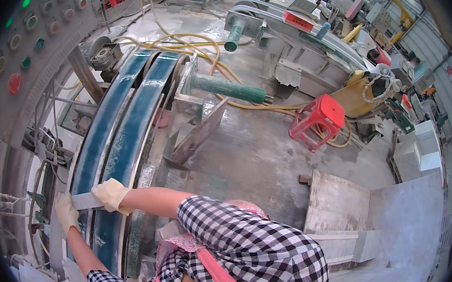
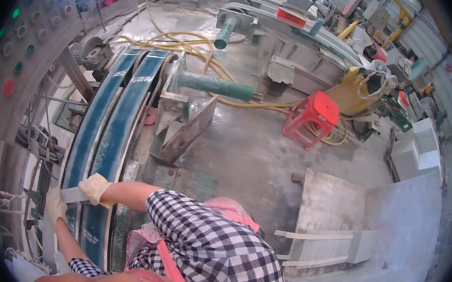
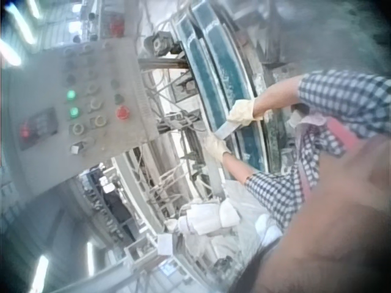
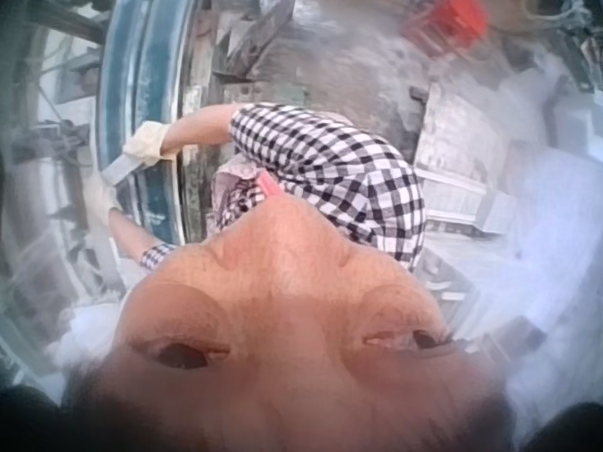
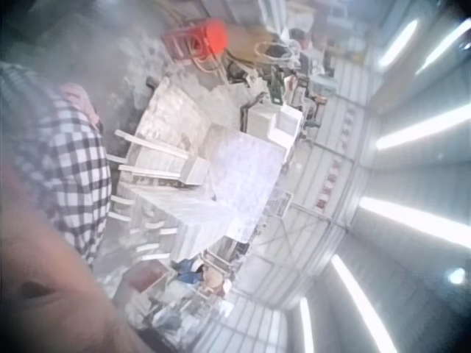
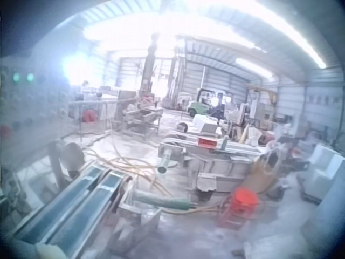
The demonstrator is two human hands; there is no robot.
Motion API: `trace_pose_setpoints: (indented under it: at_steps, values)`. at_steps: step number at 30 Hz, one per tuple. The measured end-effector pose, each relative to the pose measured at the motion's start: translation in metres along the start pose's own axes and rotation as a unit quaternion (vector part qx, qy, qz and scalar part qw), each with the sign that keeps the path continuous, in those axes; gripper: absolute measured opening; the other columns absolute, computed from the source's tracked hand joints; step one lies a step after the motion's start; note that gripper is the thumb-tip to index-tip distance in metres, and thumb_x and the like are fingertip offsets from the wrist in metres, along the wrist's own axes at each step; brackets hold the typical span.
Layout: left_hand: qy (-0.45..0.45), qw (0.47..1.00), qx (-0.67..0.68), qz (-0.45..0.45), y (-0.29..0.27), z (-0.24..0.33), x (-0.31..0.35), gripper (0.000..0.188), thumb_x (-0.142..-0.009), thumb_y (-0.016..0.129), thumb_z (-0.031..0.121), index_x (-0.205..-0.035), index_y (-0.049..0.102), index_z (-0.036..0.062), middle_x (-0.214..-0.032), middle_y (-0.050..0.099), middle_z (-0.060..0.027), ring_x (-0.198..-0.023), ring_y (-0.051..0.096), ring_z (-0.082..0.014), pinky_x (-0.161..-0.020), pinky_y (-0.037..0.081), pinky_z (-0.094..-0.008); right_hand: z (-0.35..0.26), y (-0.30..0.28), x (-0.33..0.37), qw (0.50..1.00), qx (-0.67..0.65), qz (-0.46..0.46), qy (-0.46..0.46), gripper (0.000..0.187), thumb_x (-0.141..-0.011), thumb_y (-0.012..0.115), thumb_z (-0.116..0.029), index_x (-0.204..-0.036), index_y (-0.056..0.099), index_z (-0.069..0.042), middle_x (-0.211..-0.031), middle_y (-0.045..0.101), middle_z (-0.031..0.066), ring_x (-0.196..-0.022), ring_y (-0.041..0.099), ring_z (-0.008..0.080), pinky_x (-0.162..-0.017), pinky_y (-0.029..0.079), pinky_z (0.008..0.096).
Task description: The person puts on gloves, then repeatedly picks up rectangular stone slabs, rubs their edges against a rotating polishing wheel, and stacks the finished pieces on a nearby pile. The person handles each slab one at a time and places them in a growing stack after polishing.
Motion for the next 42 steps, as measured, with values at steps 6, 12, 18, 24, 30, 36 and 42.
trace_pose_setpoints:
  at_steps: [6,12,18,24,30,36,42]
  values:
    - [0.05,0.996,0.074,0.023,-0.01,-0.004,0.057,0.046,-0.047,0.093,0.025,-0.071,0.064,-0.0006,-0.078,0.067,-0.0222,-0.082,0.063,-0.0452,-0.111,0.04,-0.048,0.006,-0.036,0.003,0.972,0.036,-0.214,-0.086,0.057,-0.065,0.08,-0.023,-0.12,0.065,-0.014,-0.111,0.07,0.0112,-0.103,0.068,0.0317,-0.085,0.056,0.042]
    - [-0.053,0.988,0.146,0.014,0.015,0.012,0.135,0.052,-0.057,0.09,0.028,-0.092,0.069,-0.0043,-0.093,0.069,-0.0276,-0.097,0.063,-0.0442,-0.112,0.038,-0.0477,0.01,-0.036,-0.017,0.941,0.083,-0.262,-0.197,0.068,-0.07,0.081,-0.029,-0.134,0.058,-0.024,-0.114,0.069,0.0069,-0.105,0.066,0.0322,-0.088,0.053,0.0459]
    - [-0.143,0.86,0.488,0.044,0.077,-0.063,0.178,0.07,-0.085,0.077,0.029,-0.14,0.05,-0.0044,-0.143,0.053,-0.0214,-0.134,0.049,-0.0336,-0.113,0.037,-0.0424,0.011,-0.038,-0.017,0.944,0.088,-0.237,-0.211,0.065,-0.072,0.08,-0.03,-0.133,0.059,-0.022,-0.111,0.07,0.0088,-0.105,0.065,0.0339,-0.089,0.052,0.0466]
    - [-0.269,0.595,0.735,0.185,0.183,-0.071,0.208,0.062,-0.105,0.049,0.045,-0.146,0.044,-0.0018,-0.148,0.046,-0.0201,-0.134,0.046,-0.0301,-0.115,0.032,-0.0405,0.009,-0.05,-0.012,0.951,0.1,-0.204,-0.21,0.069,-0.069,0.083,-0.036,-0.132,0.059,-0.02,-0.117,0.067,0.01,-0.109,0.063,0.0341,-0.091,0.051,0.0466]
    - [-0.296,0.597,0.721,0.191,0.19,-0.059,0.209,0.068,-0.11,0.029,0.047,-0.144,0.041,-0.01,-0.146,0.049,-0.0216,-0.131,0.048,-0.0307,-0.116,0.03,-0.0373,0.035,-0.07,0.009,0.969,0.008,0.121,-0.213,0.117,-0.056,0.094,-0.023,-0.153,0.031,-0.008,-0.145,0.048,0.021,-0.13,0.05,0.0339,-0.109,0.039,0.0378]
    - [-0.301,0.597,0.712,0.213,0.156,-0.036,0.201,0.074,-0.109,0.025,0.051,-0.146,0.038,-0.0115,-0.15,0.044,-0.0225,-0.134,0.045,-0.0311,-0.117,0.027,-0.0387,0.092,-0.003,0.013,0.823,-0.552,-0.042,0.131,0.13,-0.056,0.094,-0.009,-0.16,0.016,-0.009,-0.153,0.039,0.0239,-0.141,0.04,0.0348,-0.11,0.04,0.0388]
    - [-0.255,0.667,0.669,0.208,0.155,-0.016,0.186,0.078,-0.108,0.023,0.054,-0.146,0.036,-0.0129,-0.153,0.041,-0.0241,-0.136,0.043,-0.0323,-0.119,0.025,-0.0406,0.106,0.005,-0.001,0.892,-0.441,-0.06,0.075,0.113,-0.063,0.091,-0.02,-0.156,0.029,-0.007,-0.152,0.043,0.0214,-0.142,0.039,0.0335,-0.114,0.034,0.0387]
Point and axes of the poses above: each hand's wrist, its own x-axis away from the middle knuckle, its own y-axis out of the palm, z = x × y, the point moved 5 cm from there along -x, towards the middle knuckle
